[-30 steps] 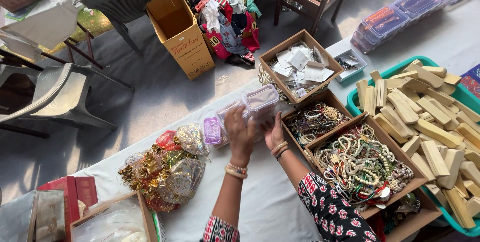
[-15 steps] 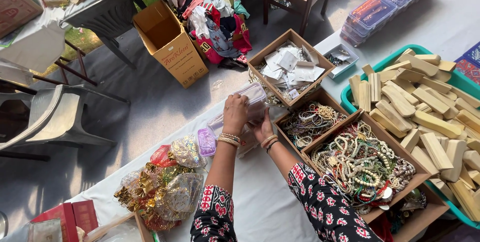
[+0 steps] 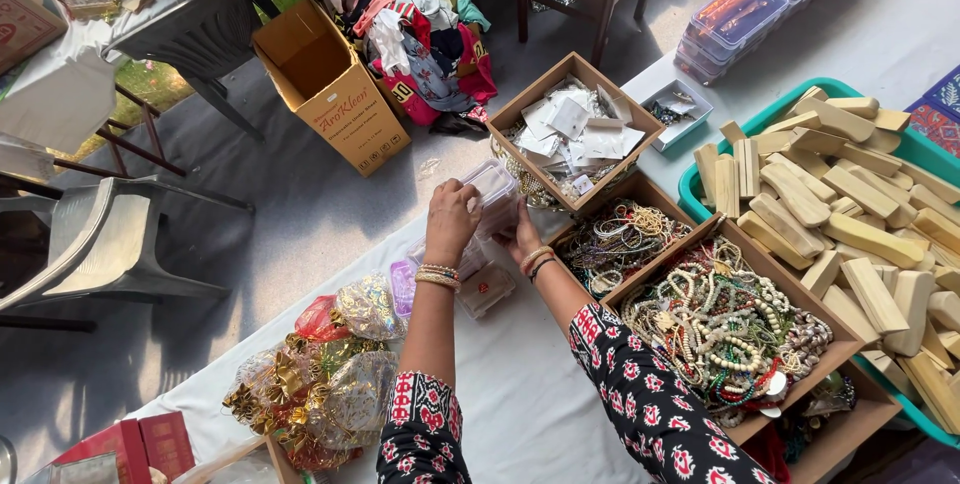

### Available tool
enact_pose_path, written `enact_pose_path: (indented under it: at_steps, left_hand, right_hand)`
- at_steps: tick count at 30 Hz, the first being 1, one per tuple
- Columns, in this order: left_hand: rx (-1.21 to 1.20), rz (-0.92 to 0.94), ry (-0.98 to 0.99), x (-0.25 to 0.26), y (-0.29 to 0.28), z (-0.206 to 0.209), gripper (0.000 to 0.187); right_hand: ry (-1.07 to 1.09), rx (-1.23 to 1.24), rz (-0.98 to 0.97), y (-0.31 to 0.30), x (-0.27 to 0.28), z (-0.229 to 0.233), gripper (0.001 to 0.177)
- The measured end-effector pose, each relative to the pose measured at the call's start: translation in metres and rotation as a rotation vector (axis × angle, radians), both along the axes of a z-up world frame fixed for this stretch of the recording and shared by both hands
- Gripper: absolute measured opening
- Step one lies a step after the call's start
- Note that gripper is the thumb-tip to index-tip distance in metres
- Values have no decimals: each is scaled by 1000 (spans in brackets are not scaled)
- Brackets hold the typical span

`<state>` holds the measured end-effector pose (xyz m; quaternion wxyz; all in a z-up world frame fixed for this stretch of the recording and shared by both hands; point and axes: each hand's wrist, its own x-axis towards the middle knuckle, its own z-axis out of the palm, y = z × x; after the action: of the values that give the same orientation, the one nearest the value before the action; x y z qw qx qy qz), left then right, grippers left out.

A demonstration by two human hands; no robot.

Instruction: The person organizes various jewelry items on a table covered with a white cloth. They place a small item into a burlap pouch, tie it, and put it into a plastic container. They then handle a tray of pearl necklaces, pick up a necklace, and place it into a clear plastic bag.

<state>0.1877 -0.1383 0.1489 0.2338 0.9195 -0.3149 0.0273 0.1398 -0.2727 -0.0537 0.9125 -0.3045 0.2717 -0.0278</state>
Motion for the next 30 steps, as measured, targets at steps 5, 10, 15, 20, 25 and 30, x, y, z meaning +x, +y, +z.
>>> enact_pose_path:
  at_steps: [5, 10, 15, 20, 25, 30]
  left_hand:
    - [-29, -11, -9, -2, 2, 6, 13]
    - [-41, -9, 20, -4, 4, 7, 14]
    - [-70, -39, -24, -8, 6, 8, 17]
    - [-120, -44, -28, -19, 14, 16, 30]
    - [-343, 57, -201, -59, 44, 9, 37]
    - [-908, 677, 161, -127, 81, -75, 45]
  right_hand:
    - [61, -59, 9, -2, 5, -5, 94]
    - [54, -48, -12, 2, -1, -21, 91]
    - [111, -37, -133, 20, -26, -54, 80]
    - [159, -268, -111, 39, -87, -42, 70]
    - [125, -879, 27, 33, -162, 9, 65]
    - [-65, -1245, 201, 29, -181, 50, 60]
